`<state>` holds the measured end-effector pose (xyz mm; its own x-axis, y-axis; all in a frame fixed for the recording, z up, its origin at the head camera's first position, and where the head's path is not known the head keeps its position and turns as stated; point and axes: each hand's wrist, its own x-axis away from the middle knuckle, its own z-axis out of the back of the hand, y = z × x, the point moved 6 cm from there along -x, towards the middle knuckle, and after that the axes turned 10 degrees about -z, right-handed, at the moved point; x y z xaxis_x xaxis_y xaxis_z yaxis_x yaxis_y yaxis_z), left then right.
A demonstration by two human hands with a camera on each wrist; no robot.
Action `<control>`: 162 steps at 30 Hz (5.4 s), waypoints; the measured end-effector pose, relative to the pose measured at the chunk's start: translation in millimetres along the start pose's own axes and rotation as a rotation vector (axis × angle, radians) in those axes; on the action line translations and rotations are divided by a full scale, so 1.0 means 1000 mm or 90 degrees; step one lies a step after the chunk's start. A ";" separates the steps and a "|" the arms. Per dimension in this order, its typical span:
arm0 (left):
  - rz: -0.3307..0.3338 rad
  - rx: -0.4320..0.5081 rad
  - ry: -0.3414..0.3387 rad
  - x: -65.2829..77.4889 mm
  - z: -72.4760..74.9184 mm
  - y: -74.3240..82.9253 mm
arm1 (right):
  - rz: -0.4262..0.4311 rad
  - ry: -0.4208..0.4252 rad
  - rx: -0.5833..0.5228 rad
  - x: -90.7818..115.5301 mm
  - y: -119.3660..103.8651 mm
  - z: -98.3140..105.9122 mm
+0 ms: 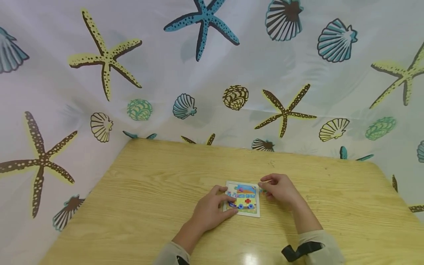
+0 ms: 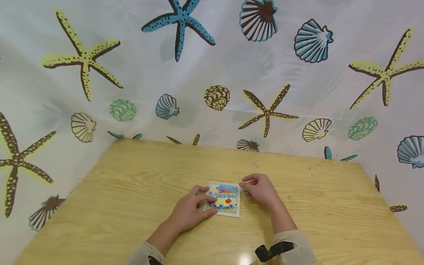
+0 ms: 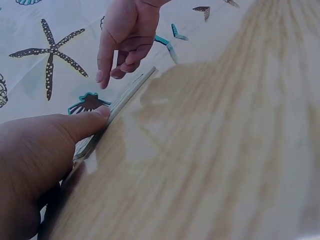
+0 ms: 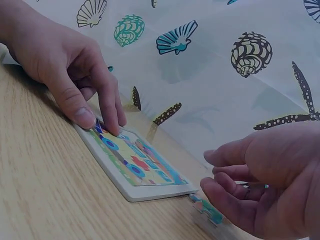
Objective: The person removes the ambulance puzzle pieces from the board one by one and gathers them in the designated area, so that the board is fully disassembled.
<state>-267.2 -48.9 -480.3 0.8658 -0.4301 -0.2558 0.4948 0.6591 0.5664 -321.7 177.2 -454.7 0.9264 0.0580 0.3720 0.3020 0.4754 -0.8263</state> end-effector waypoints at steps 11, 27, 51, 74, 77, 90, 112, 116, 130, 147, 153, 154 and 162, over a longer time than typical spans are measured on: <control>-0.004 0.011 -0.004 0.000 0.004 0.000 | 0.021 -0.095 0.005 -0.004 -0.008 -0.026; -0.019 0.002 -0.001 0.001 0.003 -0.001 | 0.092 -0.148 0.078 -0.010 -0.028 -0.058; -0.034 -0.005 0.008 0.003 0.004 0.002 | 0.195 -0.023 0.219 -0.009 -0.018 -0.066; -0.019 -0.005 0.003 -0.001 0.002 0.000 | 0.161 0.004 0.172 -0.011 -0.019 -0.057; -0.012 -0.002 0.003 -0.001 0.002 0.000 | 0.180 0.001 0.165 -0.009 -0.021 -0.054; 0.011 0.022 0.000 -0.002 -0.001 -0.001 | 0.187 -0.108 0.076 -0.006 -0.017 -0.034; 0.014 0.047 0.014 -0.002 0.000 -0.001 | 0.182 -0.154 0.054 -0.006 -0.006 0.008; 0.006 0.041 0.018 -0.002 0.000 -0.001 | 0.155 -0.132 0.050 -0.009 0.001 0.017; 0.016 0.062 0.018 -0.001 0.004 -0.002 | 0.034 -0.001 0.062 -0.008 0.028 0.061; 0.013 0.049 0.016 0.000 0.000 -0.003 | 0.010 0.034 0.097 -0.007 0.035 0.057; 0.018 0.054 0.015 0.000 0.001 -0.002 | 0.016 0.061 0.114 -0.006 0.032 0.056; 0.018 0.055 0.015 0.000 0.001 -0.002 | 0.012 0.065 0.116 -0.006 0.032 0.056; 0.008 0.058 0.019 -0.002 0.001 -0.002 | 0.016 0.057 0.116 -0.008 0.033 0.058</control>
<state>-269.6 -49.7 -480.0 0.8747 -0.4026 -0.2698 0.4755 0.6056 0.6380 -332.2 243.5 -460.4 0.9520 -0.0032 0.3062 0.2407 0.6259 -0.7418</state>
